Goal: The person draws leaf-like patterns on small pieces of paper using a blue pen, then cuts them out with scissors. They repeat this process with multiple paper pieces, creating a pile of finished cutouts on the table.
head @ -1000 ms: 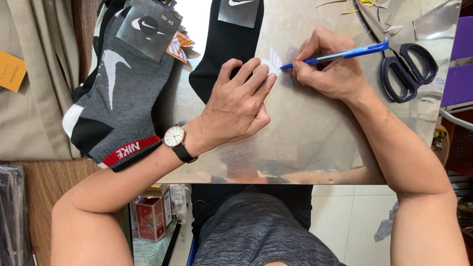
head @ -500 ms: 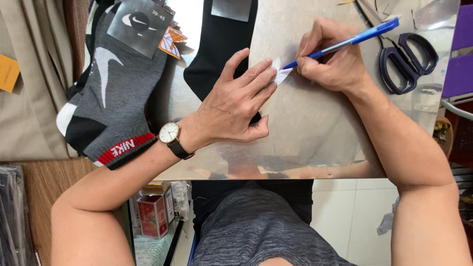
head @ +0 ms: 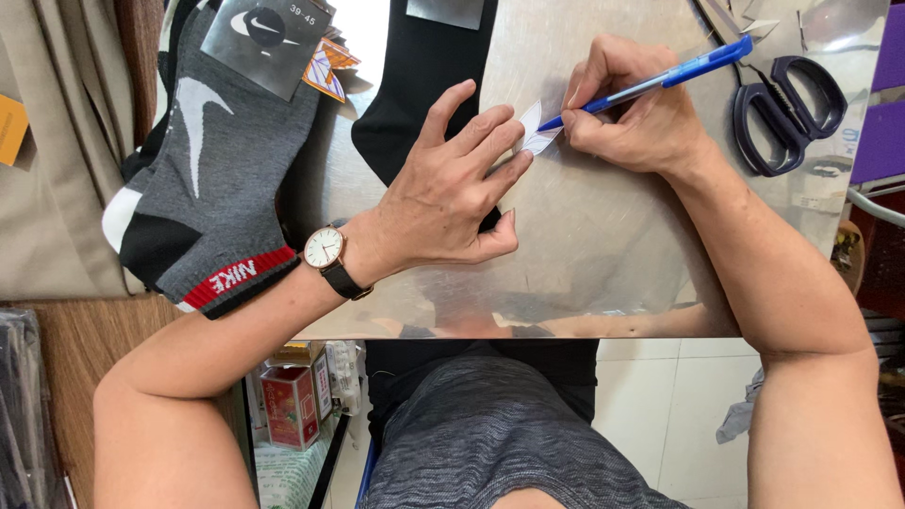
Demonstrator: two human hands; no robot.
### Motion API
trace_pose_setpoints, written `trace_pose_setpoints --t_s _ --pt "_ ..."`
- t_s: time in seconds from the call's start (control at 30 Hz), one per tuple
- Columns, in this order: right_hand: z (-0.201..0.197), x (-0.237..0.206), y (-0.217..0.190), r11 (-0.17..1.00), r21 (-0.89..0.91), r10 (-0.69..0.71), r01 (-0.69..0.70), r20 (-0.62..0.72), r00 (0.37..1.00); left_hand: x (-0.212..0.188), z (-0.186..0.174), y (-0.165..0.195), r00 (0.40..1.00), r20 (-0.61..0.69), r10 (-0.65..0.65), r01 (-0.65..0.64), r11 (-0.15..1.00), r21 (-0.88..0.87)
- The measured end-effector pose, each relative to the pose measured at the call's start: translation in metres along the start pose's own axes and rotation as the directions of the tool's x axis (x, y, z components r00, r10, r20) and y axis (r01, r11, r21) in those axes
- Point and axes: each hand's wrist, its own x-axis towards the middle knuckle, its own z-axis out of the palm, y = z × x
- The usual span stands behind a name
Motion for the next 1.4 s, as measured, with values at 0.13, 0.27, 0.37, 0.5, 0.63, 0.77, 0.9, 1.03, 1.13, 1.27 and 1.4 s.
trace_pose_setpoints --t_s 0.13,0.27,0.37,0.5,0.63,0.77,0.9,1.03,1.13,1.27,1.4 --pt "0.0002 -0.0008 0.0004 1.0 0.005 0.009 -0.009 0.0 1.0 0.0 0.0001 0.0007 1.0 0.004 -0.005 0.005 1.0 0.015" --pt "0.0009 -0.0012 0.0018 1.0 0.008 0.002 -0.002 -0.004 1.0 -0.0002 0.0 0.0003 1.0 0.009 -0.005 0.005 1.0 0.013" --pt "0.0022 -0.0017 0.0015 0.999 0.054 0.009 -0.008 -0.013 1.0 -0.0009 0.0001 0.0003 1.0 0.013 -0.008 0.008 1.0 0.001" --pt "0.0012 0.0002 0.0002 0.992 0.111 0.067 -0.059 -0.069 0.995 -0.0013 0.0001 0.0002 1.0 0.008 -0.008 0.008 1.0 0.003" --pt "0.0016 0.0006 -0.0007 0.997 0.071 0.01 -0.008 -0.024 1.0 -0.0017 -0.0008 -0.0003 1.0 0.001 -0.005 0.005 1.0 -0.007" --pt "0.0025 -0.0014 -0.0005 0.999 0.046 -0.01 0.01 0.0 1.0 -0.0013 -0.0006 0.0002 1.0 -0.005 -0.005 0.005 1.0 -0.003" --pt "0.0014 -0.0004 -0.0004 1.0 0.018 0.013 -0.014 0.008 1.0 -0.0018 -0.0005 0.0003 1.0 -0.007 -0.005 0.005 1.0 -0.001" --pt "0.0014 0.0016 -0.0022 1.0 -0.007 -0.011 0.011 0.024 1.0 -0.0015 0.0001 -0.0003 1.0 -0.006 -0.004 0.004 1.0 -0.002" --pt "0.0019 0.0023 -0.0038 1.0 0.011 -0.004 0.004 0.029 1.0 -0.0011 0.0005 -0.0009 1.0 -0.013 -0.002 0.002 1.0 0.004" --pt "0.0029 0.0024 -0.004 1.0 -0.01 -0.003 0.003 0.029 1.0 -0.0017 0.0001 -0.0007 1.0 -0.005 -0.006 0.006 1.0 0.002" --pt "0.0028 0.0018 -0.0021 1.0 0.02 0.005 -0.005 0.029 1.0 -0.0008 0.0005 -0.0011 1.0 -0.009 -0.004 0.004 1.0 0.0"
